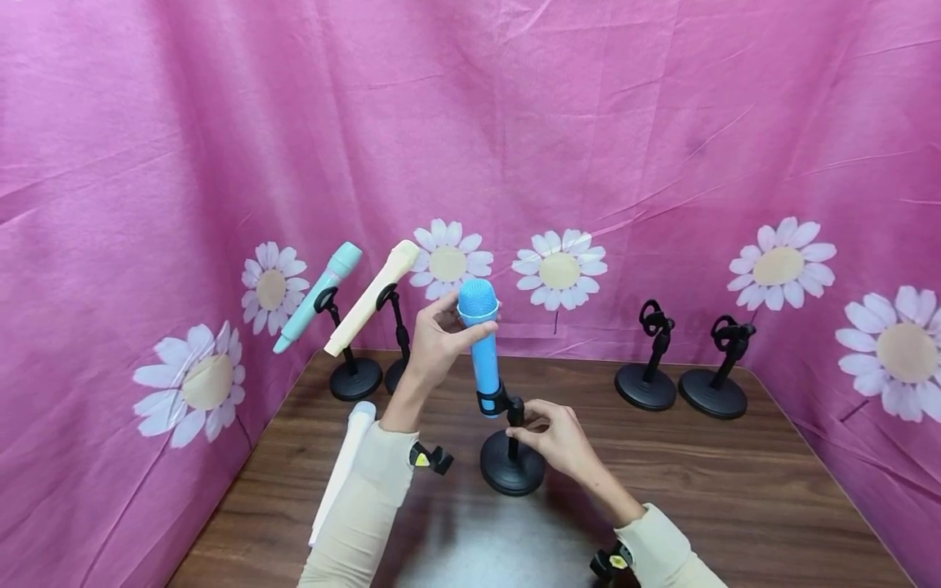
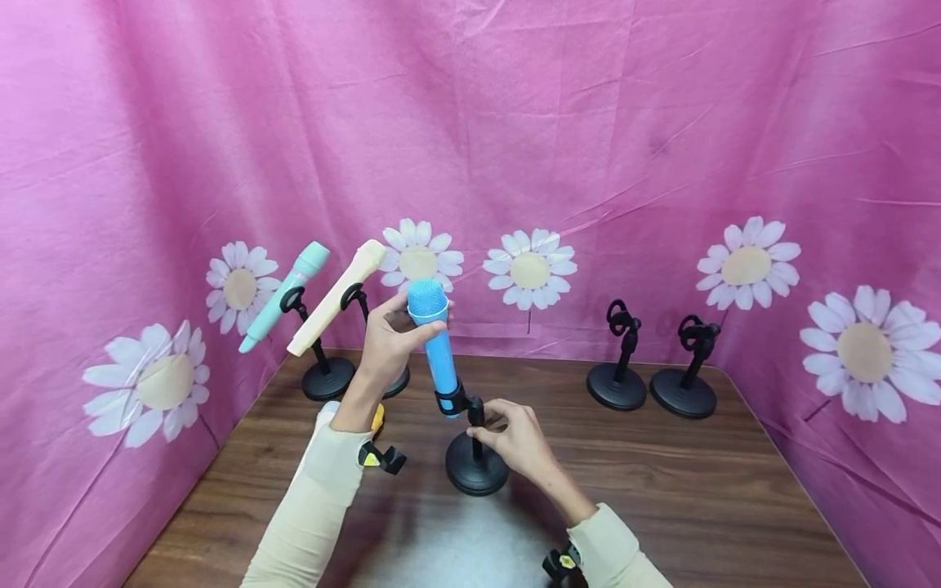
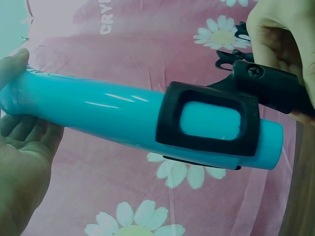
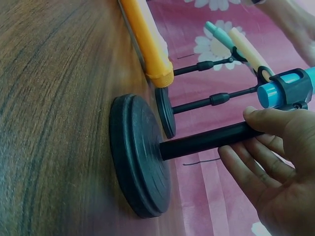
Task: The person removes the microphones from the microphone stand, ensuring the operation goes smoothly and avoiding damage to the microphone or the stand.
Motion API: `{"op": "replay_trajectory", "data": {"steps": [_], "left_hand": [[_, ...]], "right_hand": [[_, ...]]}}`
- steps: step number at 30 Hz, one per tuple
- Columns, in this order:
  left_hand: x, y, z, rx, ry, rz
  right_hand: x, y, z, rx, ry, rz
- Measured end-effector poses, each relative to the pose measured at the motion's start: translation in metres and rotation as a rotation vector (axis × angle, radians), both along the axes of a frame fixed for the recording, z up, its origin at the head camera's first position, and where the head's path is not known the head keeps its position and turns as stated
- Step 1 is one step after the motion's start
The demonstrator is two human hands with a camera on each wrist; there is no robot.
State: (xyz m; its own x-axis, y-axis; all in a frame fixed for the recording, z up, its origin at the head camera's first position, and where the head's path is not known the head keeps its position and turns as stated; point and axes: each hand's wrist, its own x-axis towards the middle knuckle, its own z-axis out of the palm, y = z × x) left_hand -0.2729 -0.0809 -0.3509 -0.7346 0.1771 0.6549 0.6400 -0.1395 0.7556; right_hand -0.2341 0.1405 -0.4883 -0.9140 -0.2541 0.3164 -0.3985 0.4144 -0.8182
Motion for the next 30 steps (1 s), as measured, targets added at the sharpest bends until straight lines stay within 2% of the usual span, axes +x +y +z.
{"op": "replay_trajectory", "data": {"steps": [13, 19, 25, 30], "left_hand": [[-0.006, 0.001, 0.011, 0.109, 0.033, -0.057], [-0.004, 0.004, 0.017, 0.141, 0.016, -0.037], [-0.007, 0.006, 0.034, 0.242, 0.067, -0.021], [-0.006, 0.004, 0.044, 0.243, 0.089, -0.022]], "right_hand": [[-0.001, 0.001, -0.001, -0.006, 0.01, -0.001], [-0.001, 0.001, -0.002, -0.004, 0.007, -0.001], [-0.001, 0.001, -0.001, -0.002, 0.008, -0.008], [0.0, 0.0, 0.0, 0.003, 0.0, -0.016]]}}
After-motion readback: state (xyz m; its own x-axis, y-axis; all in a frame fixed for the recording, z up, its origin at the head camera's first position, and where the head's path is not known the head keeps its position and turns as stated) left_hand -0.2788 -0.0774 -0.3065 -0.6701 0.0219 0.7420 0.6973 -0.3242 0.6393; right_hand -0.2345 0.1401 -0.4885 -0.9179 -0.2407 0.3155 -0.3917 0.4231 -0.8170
